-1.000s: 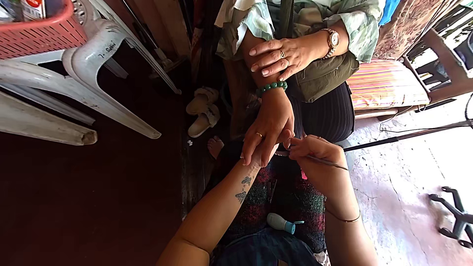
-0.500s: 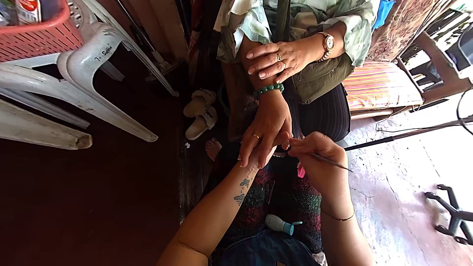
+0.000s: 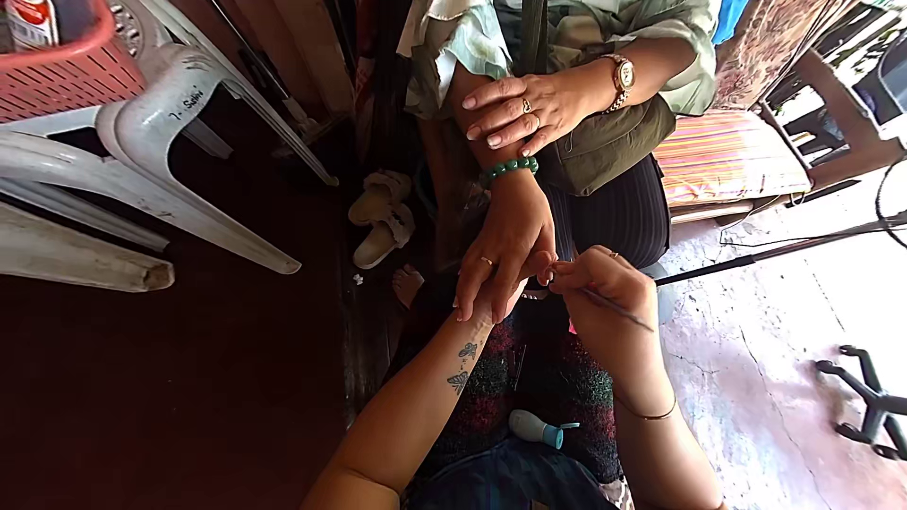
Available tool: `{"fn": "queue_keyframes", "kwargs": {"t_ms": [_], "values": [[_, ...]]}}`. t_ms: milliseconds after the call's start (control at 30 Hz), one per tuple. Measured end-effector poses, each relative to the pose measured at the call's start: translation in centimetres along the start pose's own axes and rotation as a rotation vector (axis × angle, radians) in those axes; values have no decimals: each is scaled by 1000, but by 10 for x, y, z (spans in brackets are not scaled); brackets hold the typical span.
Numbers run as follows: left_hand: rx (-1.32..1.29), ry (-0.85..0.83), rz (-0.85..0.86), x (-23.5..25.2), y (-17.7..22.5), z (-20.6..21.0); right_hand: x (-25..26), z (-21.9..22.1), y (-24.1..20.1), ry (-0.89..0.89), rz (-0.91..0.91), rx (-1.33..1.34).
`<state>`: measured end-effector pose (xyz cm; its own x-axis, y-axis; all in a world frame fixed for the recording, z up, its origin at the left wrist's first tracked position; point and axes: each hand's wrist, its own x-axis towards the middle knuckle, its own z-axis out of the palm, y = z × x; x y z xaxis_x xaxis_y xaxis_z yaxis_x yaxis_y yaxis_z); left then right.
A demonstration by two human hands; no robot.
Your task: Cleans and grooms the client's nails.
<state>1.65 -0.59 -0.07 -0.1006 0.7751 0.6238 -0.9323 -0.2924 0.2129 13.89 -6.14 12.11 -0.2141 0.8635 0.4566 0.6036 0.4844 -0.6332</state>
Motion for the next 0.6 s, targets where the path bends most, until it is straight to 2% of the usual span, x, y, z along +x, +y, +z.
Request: {"fn": "queue_keyframes", "kwargs": {"t_ms": [67, 167, 267, 300, 367, 433, 500, 600], "values": [[-93, 20, -32, -5, -5, -9, -2, -1, 0, -49, -9, -16], [61, 49, -108, -4, -2, -4, 1, -5, -2, -42, 3, -3], [-102, -108, 96, 0, -3, -1, -2, 1, -1, -46, -25, -64], [-74, -80, 70, -3, -5, -4, -2, -1, -2, -71, -23, -70], [136, 55, -138, -4, -4, -4, 0, -4, -2, -57, -14, -43], [221, 58, -191, 1, 0, 3, 0, -1, -2, -18, -10, -41], [114, -36, -137, 7, 7, 11, -3, 1, -1, -51, -14, -73], [95, -34, -31, 4, 4, 7, -1, -2, -2, -25, -16, -42]]}}
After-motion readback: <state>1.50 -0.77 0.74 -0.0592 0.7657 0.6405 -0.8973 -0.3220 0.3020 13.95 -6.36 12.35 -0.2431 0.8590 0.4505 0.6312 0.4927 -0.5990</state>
